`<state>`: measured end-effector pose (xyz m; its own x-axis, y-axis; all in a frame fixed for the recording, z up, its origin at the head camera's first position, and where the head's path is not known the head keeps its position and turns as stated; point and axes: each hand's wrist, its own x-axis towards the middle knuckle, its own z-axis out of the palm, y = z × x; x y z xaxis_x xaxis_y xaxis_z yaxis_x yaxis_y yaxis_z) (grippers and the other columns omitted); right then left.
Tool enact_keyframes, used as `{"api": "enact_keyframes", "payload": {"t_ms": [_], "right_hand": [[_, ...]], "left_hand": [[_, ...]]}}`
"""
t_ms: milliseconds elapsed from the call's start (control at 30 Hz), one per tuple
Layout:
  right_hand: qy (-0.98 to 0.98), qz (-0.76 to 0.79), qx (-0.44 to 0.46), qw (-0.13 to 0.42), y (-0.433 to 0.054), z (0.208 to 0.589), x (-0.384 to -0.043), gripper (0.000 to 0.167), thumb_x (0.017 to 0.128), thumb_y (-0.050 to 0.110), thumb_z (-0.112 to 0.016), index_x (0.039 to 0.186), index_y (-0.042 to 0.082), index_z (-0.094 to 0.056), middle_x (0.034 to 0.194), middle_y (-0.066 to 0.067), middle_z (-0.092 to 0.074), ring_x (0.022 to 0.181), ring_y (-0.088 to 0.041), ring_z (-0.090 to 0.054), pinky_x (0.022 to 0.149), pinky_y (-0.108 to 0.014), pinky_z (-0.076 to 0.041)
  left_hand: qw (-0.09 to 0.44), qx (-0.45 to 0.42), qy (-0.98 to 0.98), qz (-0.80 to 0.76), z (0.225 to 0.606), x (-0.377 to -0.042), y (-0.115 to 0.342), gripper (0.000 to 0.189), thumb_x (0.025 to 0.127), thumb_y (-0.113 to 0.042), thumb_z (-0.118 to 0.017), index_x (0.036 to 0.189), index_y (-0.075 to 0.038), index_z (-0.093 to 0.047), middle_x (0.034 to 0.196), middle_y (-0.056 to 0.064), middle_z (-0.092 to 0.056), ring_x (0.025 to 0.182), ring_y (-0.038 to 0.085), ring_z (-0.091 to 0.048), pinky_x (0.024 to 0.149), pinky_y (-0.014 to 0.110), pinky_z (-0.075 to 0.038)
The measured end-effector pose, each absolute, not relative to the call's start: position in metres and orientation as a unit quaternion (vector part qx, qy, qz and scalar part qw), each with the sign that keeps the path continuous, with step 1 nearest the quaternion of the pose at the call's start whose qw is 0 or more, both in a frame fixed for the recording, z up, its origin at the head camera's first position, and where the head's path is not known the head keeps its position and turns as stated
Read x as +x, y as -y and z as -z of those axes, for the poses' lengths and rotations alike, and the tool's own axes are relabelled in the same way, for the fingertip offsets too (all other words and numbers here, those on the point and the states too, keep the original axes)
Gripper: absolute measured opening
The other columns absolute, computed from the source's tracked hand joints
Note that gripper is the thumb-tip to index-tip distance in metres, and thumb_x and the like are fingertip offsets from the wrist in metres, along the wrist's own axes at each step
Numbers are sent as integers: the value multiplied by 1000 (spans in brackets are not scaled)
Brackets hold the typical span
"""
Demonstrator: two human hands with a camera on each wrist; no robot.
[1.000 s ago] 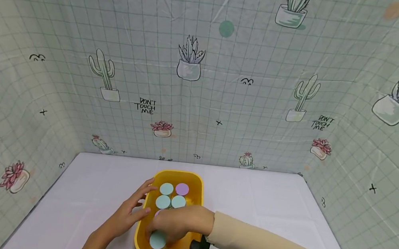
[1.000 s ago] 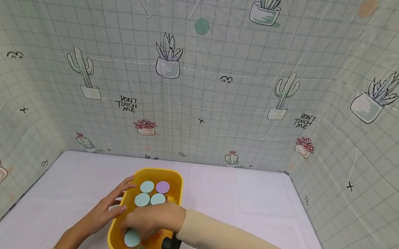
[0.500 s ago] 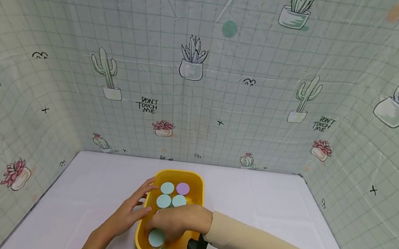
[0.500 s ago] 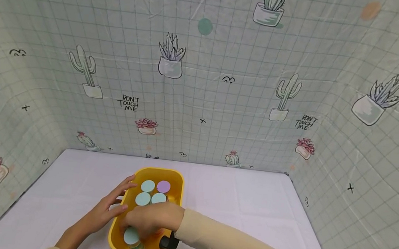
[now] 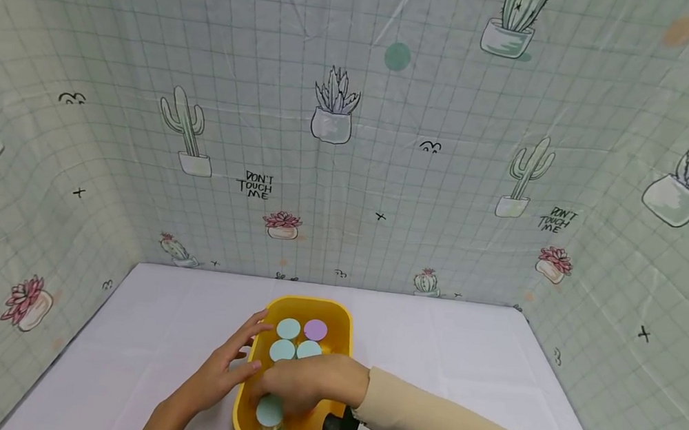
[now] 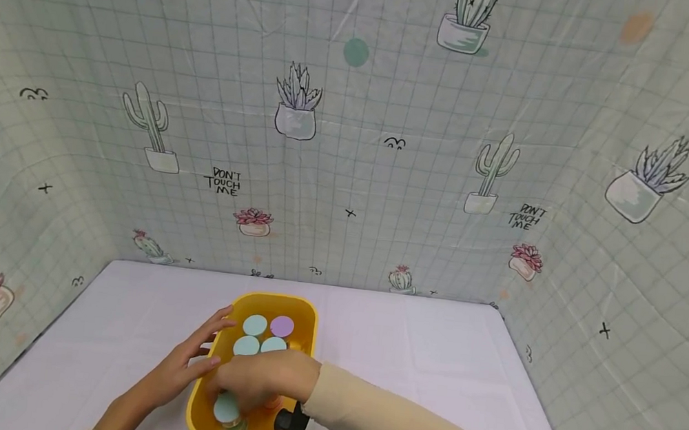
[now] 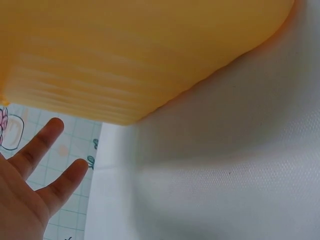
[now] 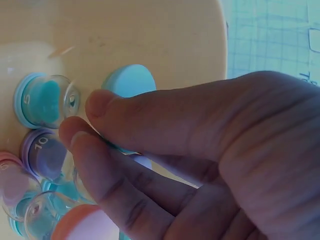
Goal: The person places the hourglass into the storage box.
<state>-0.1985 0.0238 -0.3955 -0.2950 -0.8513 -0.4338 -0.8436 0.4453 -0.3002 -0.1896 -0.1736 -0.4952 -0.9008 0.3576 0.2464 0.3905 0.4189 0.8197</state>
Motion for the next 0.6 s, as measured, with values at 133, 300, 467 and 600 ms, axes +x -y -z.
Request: {"api": "enact_keyframes", "payload": {"t_ms": [133, 300, 467, 600], "right_hand": [[-801, 23, -531, 275, -24, 397, -199, 43, 89, 6, -79, 128, 21, -68, 114, 17, -69, 90, 0, -59, 87, -10, -49], [-803, 22, -533, 268, -26, 398, -198, 40, 89, 8, -79, 125, 22, -69, 110, 17, -69, 88, -1, -59, 83, -10, -49], [-805, 14, -533, 261, -28, 395, -197, 44, 90, 10, -79, 131, 24, -68, 117, 18, -69, 92, 1, -60, 89, -9, -48], [-805, 66, -526, 267, -40, 386, -199, 43, 92, 12, -76, 133, 23, -68, 118, 16, -70, 89, 2, -60, 84, -9, -48]], "left_hand": [[11, -207, 846, 491, 496, -188, 174, 49, 102, -30, -59, 150, -28, -48, 172, 5, -24, 136, 39, -48, 99, 52, -49], [18, -218, 848, 483, 496, -188, 174, 48, 103, -27, -57, 150, -27, -47, 172, 8, -24, 137, 41, -47, 98, 50, -50], [24, -225, 845, 485, 497, -188, 175, 48, 103, -25, -57, 151, -24, -47, 171, 9, -23, 138, 42, -46, 97, 51, -49], [20, -232, 845, 482, 498, -189, 175, 51, 105, -24, -54, 155, -24, -43, 172, 7, -22, 142, 42, -43, 98, 52, -49]]}}
